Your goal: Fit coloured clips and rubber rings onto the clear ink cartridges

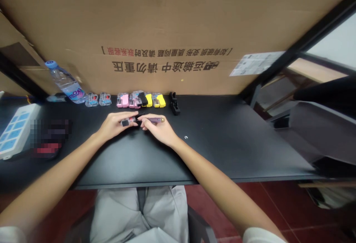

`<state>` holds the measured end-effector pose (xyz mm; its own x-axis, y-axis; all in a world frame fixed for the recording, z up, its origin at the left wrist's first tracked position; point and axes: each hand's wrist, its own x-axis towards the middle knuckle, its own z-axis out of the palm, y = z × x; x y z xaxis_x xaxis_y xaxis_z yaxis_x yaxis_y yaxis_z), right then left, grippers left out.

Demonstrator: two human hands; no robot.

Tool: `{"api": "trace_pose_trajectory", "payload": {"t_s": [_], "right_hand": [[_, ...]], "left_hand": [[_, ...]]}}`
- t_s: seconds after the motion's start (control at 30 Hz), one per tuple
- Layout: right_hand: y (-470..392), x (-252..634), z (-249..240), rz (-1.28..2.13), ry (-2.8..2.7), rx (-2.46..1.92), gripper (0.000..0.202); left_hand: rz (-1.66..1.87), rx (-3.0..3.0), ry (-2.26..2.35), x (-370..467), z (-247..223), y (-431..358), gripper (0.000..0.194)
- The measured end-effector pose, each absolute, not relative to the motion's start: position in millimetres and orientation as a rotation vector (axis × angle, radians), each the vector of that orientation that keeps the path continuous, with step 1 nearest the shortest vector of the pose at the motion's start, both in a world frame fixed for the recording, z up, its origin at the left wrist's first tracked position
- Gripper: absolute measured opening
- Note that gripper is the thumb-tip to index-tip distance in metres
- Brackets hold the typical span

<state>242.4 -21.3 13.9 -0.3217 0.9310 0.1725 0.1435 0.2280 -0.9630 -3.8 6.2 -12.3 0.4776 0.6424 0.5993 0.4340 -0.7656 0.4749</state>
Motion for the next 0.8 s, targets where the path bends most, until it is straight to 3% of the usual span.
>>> {"api": "trace_pose_trajectory", "payload": {"t_s": [0.33, 0.63, 0.8], "right_hand": [[-17, 231, -2, 1.264, -1.363, -1.014, 0.057], [-15, 232, -4, 1.239, -1.335, -1.033, 0.059], [-13, 240, 0, 1.087, -1.454, -1.106, 0.045]], "left_hand": [[1.234, 2.626, 0.951, 0, -21, 11, 0.038], [1.171, 2.663, 1.030, 0, -21, 12, 0.046], [1.103, 2.577, 1.070, -4, -18, 11, 0.049]]}}
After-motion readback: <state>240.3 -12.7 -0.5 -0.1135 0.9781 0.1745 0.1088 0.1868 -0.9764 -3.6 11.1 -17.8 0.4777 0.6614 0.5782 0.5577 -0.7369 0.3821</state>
